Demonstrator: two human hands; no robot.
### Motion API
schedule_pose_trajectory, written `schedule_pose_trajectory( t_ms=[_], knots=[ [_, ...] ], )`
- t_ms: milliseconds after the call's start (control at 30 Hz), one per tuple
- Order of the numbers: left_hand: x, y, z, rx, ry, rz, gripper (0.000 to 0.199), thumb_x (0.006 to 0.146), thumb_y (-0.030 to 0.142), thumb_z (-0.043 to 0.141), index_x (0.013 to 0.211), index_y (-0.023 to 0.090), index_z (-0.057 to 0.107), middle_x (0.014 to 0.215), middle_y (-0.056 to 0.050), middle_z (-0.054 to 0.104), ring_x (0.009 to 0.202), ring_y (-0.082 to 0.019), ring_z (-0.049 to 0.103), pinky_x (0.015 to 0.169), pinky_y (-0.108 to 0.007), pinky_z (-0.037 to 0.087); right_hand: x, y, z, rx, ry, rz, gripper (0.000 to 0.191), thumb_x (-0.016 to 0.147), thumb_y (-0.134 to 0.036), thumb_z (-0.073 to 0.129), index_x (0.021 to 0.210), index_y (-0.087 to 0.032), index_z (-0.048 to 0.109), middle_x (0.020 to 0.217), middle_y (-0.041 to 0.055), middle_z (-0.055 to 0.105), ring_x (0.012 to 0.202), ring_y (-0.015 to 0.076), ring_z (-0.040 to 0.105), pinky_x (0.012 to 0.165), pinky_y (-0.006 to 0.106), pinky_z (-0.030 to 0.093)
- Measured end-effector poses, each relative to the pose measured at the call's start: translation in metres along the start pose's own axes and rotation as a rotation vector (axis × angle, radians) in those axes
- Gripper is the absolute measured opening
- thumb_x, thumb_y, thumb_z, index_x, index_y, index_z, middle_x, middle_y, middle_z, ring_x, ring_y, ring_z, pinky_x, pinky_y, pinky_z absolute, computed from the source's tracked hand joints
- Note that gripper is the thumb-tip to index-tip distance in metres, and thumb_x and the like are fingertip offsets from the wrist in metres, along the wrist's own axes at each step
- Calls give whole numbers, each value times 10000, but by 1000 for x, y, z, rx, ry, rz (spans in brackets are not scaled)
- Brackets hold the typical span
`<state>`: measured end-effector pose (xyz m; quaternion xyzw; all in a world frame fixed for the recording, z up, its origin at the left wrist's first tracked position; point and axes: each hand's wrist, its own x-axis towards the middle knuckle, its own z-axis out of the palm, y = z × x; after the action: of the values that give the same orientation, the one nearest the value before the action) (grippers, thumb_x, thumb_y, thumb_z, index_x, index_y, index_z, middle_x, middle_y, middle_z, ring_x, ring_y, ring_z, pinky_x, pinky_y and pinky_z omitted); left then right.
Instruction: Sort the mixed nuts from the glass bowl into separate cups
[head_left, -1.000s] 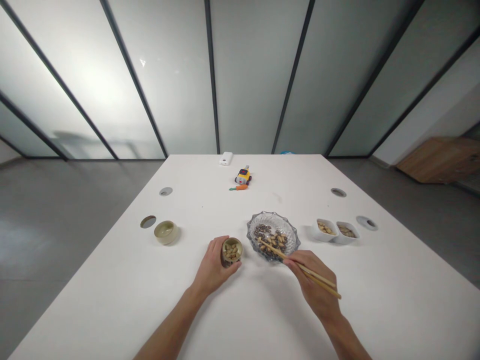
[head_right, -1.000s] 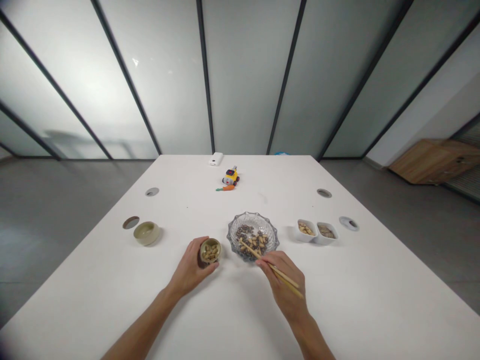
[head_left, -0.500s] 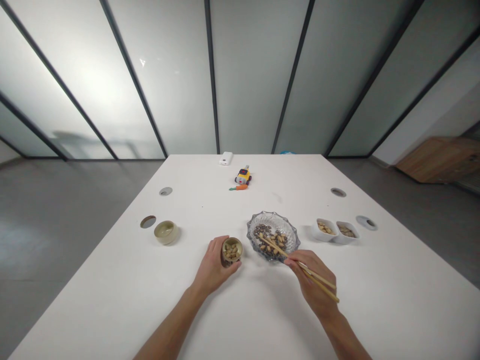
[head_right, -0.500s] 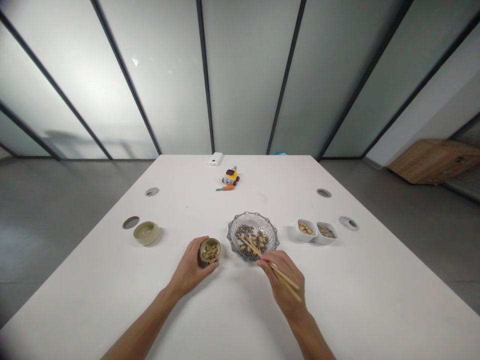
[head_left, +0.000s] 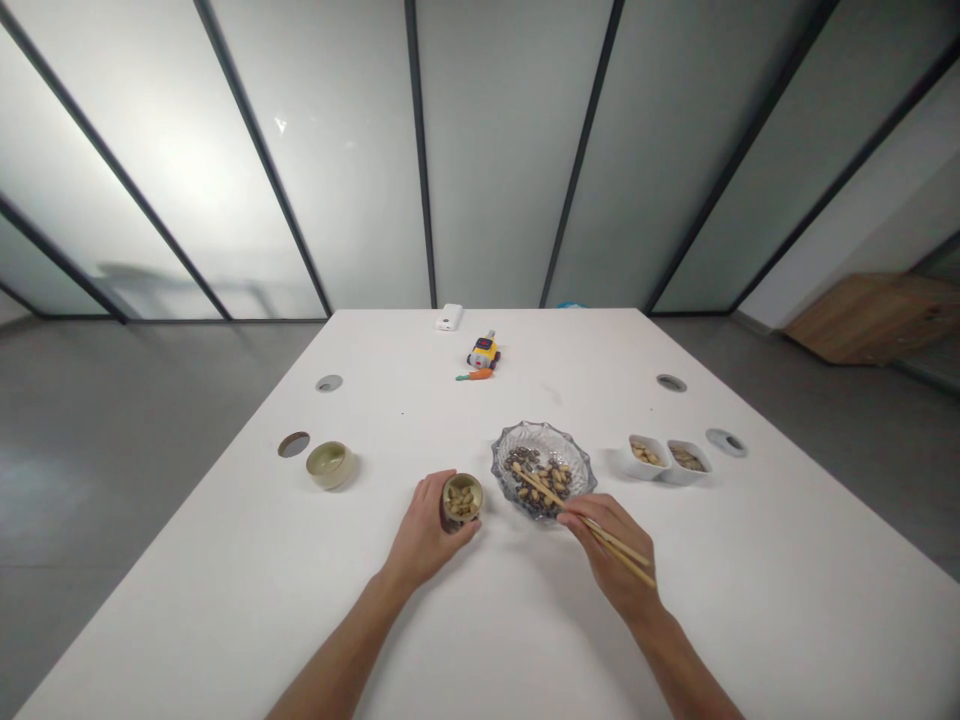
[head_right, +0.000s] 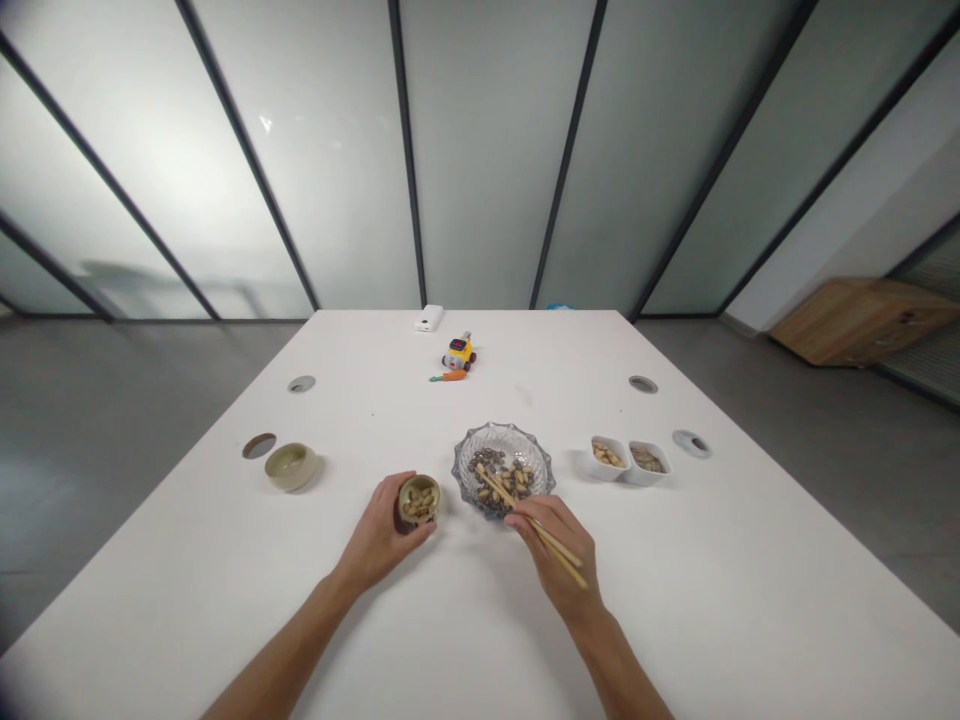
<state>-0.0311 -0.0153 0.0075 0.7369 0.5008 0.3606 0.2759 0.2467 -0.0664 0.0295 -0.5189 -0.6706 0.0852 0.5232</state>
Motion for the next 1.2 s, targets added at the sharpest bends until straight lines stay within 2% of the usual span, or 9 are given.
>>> schedule_pose_trajectory(
  t_ms=[333,467,567,767,867,967,1200],
  knots=[
    [0,-2,0,14,4,11,619,760,212,801,1313,259,526,1282,-91,637,1210,-309,618,1066,-507,510,0,-1,-2,-30,7,-2,168,973,-340,668,885,-235,765,859,51,769,801,204,742,748,339,633],
    [0,-2,0,15,13,20,622,760,227,803,1317,262,529,1290,-91,640,1214,-313,623,1062,-504,515,3,-5,-6,-70,89,7,158,960,-332,682,866,-245,776,848,37,771,769,191,739,736,329,627],
    [0,-1,0,8,11,9,619,757,229,809,1310,257,534,1285,-93,640,1212,-313,621,1061,-503,515,5,-18,-6,-39,164,45,162,959,-331,682,850,-244,764,839,38,767,769,192,734,718,327,619],
    [0,0,0,1,21,13,619,751,207,800,1311,254,542,1277,-92,642,1209,-311,621,1062,-501,519,7,-40,-7,42,49,52,216,960,-402,676,828,-254,765,809,39,756,735,194,720,662,313,599],
    [0,0,0,3,13,8,606,758,219,798,1307,250,545,1276,-97,645,1206,-316,624,1054,-505,523,11,-36,-20,-72,107,136,302,989,-438,615,805,-240,749,814,50,744,751,202,708,679,320,583],
    [0,-1,-1,6,5,13,613,760,234,804,1314,255,541,1285,-97,645,1209,-317,624,1058,-507,521,18,-30,-31,-154,91,232,357,988,-494,593,793,-231,737,833,55,746,766,211,710,707,327,575],
    [0,-2,0,6,2,8,617,774,232,805,1323,267,527,1296,-86,635,1219,-308,617,1066,-500,514,31,-26,-25,-59,-2,303,380,938,-567,639,795,-232,747,828,49,761,738,211,735,651,306,594]
  ],
)
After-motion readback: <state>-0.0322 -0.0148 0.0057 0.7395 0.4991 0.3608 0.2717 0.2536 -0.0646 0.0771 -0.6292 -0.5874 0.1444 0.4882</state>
